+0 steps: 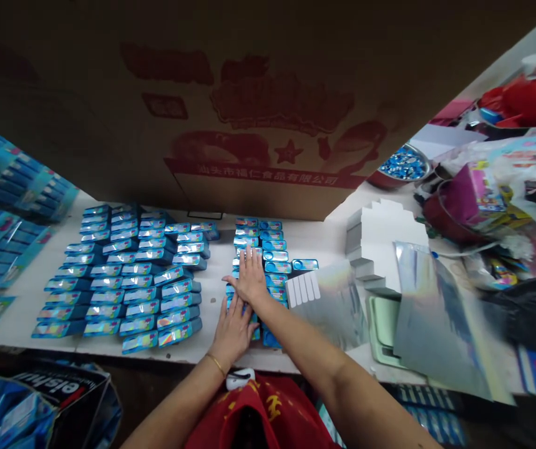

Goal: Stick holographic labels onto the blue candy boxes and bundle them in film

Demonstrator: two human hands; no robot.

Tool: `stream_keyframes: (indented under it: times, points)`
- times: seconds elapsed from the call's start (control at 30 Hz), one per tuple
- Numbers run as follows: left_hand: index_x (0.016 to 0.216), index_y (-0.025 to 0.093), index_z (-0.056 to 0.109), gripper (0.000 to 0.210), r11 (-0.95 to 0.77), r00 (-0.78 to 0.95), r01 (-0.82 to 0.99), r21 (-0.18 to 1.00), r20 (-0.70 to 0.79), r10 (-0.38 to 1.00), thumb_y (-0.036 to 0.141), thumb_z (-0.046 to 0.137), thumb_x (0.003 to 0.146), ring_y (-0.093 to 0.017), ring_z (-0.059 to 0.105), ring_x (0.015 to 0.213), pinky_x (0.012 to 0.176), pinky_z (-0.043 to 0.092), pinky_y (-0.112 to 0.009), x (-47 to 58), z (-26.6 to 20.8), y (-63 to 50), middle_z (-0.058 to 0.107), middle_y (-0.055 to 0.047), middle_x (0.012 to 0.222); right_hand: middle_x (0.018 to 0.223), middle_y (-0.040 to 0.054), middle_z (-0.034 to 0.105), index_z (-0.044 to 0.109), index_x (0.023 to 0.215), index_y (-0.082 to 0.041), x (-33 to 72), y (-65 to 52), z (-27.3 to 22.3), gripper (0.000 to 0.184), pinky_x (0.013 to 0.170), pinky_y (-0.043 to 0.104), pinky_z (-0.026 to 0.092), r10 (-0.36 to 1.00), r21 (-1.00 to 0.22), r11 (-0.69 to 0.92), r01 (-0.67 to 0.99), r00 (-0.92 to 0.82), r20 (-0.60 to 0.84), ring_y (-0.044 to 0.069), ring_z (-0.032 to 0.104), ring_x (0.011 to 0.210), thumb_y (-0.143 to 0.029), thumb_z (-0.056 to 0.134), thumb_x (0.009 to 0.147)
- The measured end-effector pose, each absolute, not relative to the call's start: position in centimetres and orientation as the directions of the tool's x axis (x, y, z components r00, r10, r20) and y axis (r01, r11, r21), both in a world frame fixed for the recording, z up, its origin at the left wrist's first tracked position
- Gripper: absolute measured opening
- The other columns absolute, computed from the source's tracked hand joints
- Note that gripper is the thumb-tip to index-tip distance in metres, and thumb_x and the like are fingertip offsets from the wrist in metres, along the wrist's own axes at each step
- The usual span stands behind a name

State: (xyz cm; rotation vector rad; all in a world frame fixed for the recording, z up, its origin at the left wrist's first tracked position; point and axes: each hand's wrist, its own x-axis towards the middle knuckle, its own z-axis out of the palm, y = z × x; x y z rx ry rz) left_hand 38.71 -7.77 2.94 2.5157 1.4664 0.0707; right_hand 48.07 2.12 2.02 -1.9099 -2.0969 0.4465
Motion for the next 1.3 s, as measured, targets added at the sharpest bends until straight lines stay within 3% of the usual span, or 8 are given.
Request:
stream_keyframes:
  times: [0.3,0.53,0.6,0.67,0.73,0.83,1.07,1.3]
  points:
    - [0.121,0.021,0.048,0.042,-0.471,0.489,0.866,0.170,-0.084,0.868,0.034,0.045,0.081,-0.027,0.033,0.125,0.104,0.021,-0.050,36.8,3.7,-7.5,0.045,-0.012,0.129,0.145,0.0142,0.007,0.020,0.137,-0.005,45.0,2.8,3.3,0.086,0.107,0.044,0.004,0.982,-0.560,0.095,0.823,-0.171,-0.085,0.024,-0.002,0.134,-0.066,0.032,0.078]
    - [0.126,0.022,0.044,0.046,-0.491,0.493,0.870,0.045,-0.066,0.868,0.034,0.043,0.082,-0.029,0.032,0.125,0.102,0.022,-0.052,32.9,3.5,-7.0,0.041,-0.013,0.133,0.143,0.0101,0.024,0.027,0.135,-0.009,42.5,4.8,3.6,0.065,0.108,0.036,0.010,0.908,-0.685,0.289,0.668,-0.418,-0.024,0.018,0.011,0.133,-0.051,0.032,0.086]
    - [0.132,0.023,0.035,0.052,-0.507,0.506,0.862,0.007,-0.067,0.860,0.034,0.043,0.082,-0.029,0.026,0.129,0.102,0.023,-0.052,32.3,3.4,-7.0,0.032,-0.012,0.140,0.144,0.0076,0.022,0.025,0.137,-0.014,44.7,6.9,4.1,0.064,0.108,0.037,0.010,0.903,-0.634,0.353,0.687,-0.428,0.039,0.018,0.010,0.133,-0.046,0.041,0.084]
    - [0.135,0.025,0.027,0.056,-0.509,0.507,0.860,-0.019,-0.076,0.859,0.035,0.042,0.082,-0.028,0.022,0.131,0.102,0.022,-0.053,32.1,3.4,-7.1,0.025,-0.010,0.143,0.146,0.0073,0.013,0.019,0.138,-0.019,48.2,9.8,4.4,0.081,0.107,0.045,0.002,0.909,-0.519,0.389,0.762,-0.410,0.080,0.024,0.003,0.134,-0.043,0.059,0.073]
    - [0.136,0.025,0.024,0.058,-0.510,0.506,0.860,-0.030,-0.085,0.858,0.035,0.042,0.082,-0.028,0.020,0.131,0.102,0.021,-0.054,32.2,3.6,-7.1,0.022,-0.010,0.144,0.146,0.0108,0.011,0.023,0.138,-0.021,52.0,12.7,4.3,0.100,0.103,0.054,-0.006,0.923,-0.400,0.353,0.846,-0.385,0.002,0.032,0.001,0.133,-0.040,0.074,0.055]
    - [0.137,0.025,0.023,0.060,-0.506,0.502,0.862,-0.025,-0.097,0.859,0.035,0.043,0.082,-0.028,0.020,0.131,0.102,0.021,-0.054,32.5,4.1,-7.1,0.021,-0.010,0.144,0.143,0.0147,0.018,0.030,0.135,-0.018,55.5,15.7,3.1,0.107,0.102,0.053,-0.009,0.901,-0.304,0.356,0.884,-0.411,-0.140,0.036,0.008,0.131,-0.039,0.080,0.043]
    - [0.137,0.025,0.023,0.061,-0.495,0.491,0.869,-0.022,-0.096,0.866,0.035,0.044,0.081,-0.029,0.020,0.131,0.102,0.020,-0.054,32.4,4.5,-7.0,0.021,-0.009,0.144,0.142,0.0172,0.021,0.026,0.137,-0.017,51.3,15.8,1.2,0.106,0.104,0.050,-0.004,0.856,-0.273,0.487,0.830,-0.516,-0.041,0.038,0.015,0.129,-0.030,0.079,0.047]
    - [0.136,0.024,0.026,0.057,-0.514,0.511,0.855,-0.076,-0.047,0.858,0.035,0.042,0.083,-0.029,0.021,0.131,0.102,0.016,-0.055,32.4,4.1,-7.0,0.023,-0.010,0.144,0.147,0.0054,0.002,0.001,0.139,-0.029,52.8,17.9,3.2,0.110,0.101,0.058,0.004,0.808,-0.346,0.423,0.837,-0.522,-0.274,0.034,0.002,0.132,-0.048,0.069,0.056]
